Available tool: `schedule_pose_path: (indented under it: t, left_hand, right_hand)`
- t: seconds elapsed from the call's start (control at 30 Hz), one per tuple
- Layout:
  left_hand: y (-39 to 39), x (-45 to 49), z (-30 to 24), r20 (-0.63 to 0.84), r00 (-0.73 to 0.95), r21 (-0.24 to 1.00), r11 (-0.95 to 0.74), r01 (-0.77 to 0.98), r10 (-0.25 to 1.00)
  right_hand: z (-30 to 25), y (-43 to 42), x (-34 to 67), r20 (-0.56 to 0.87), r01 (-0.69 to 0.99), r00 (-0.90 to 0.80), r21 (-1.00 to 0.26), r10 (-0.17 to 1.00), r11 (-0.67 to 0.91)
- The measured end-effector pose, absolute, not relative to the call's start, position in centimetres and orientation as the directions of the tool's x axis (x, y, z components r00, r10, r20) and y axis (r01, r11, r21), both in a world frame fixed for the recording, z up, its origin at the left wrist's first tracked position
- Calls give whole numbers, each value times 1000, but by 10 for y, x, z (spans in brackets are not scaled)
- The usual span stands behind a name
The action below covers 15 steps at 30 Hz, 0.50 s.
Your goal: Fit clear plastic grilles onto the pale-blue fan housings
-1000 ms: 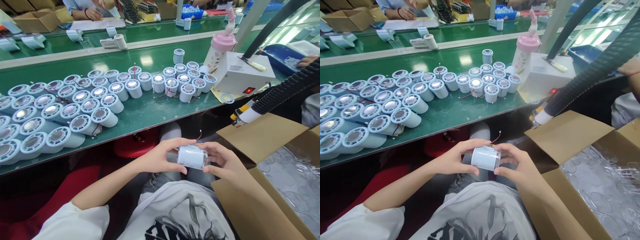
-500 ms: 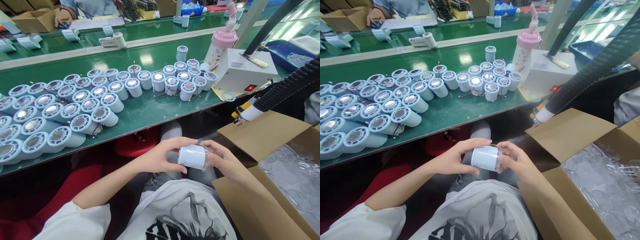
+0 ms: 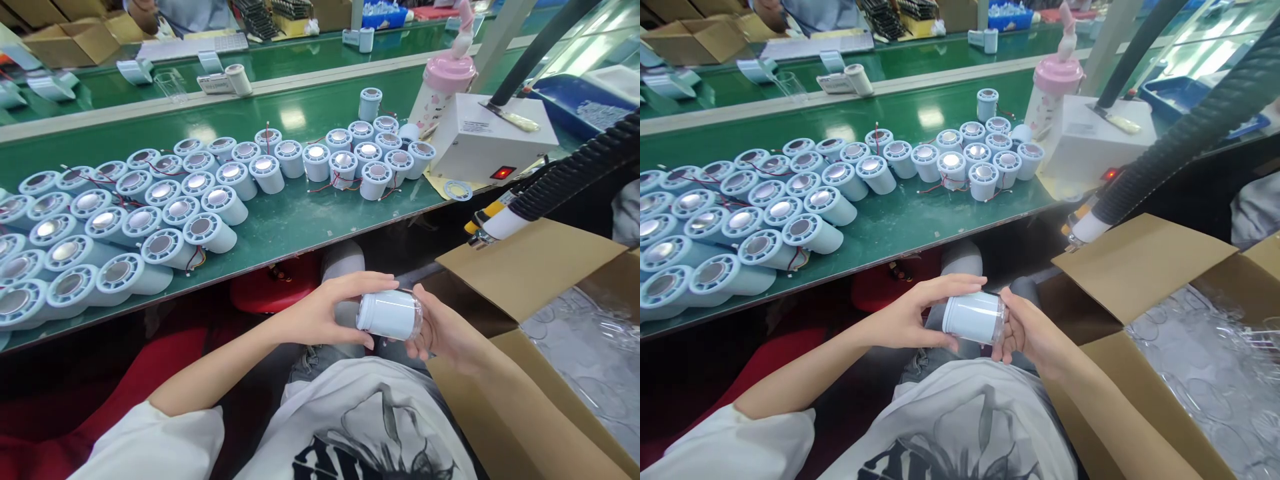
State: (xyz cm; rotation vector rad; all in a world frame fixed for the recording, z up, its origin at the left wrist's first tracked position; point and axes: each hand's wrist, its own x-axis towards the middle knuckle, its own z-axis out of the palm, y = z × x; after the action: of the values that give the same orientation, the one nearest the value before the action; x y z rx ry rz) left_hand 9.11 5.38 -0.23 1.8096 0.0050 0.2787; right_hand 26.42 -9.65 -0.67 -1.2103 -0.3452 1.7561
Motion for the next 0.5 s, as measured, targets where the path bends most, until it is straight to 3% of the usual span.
schedule_pose_path:
  t: [0.13,0.27,0.37,0.43,0.5]
  left_hand:
    - [53,92,-3,204,968,947,-281,-157,144]
    - [47,91,-1,126,975,972,-217,-85,182]
    - [43,89,2,23,972,989,-146,11,232]
    - [41,89,4,-53,965,994,-75,75,257]
    - [41,88,6,-122,959,992,18,122,257]
  right_hand:
    - [-5,-96,264,-597,-548,-125,-625,793,-556]
    - [-4,-97,262,-631,-500,-174,-605,756,-620]
    - [-8,-101,260,-579,-349,-26,-759,815,-550]
    - [-11,-106,260,-345,-90,220,-939,913,-333]
    - [-16,-110,262,73,283,295,-959,953,-14]
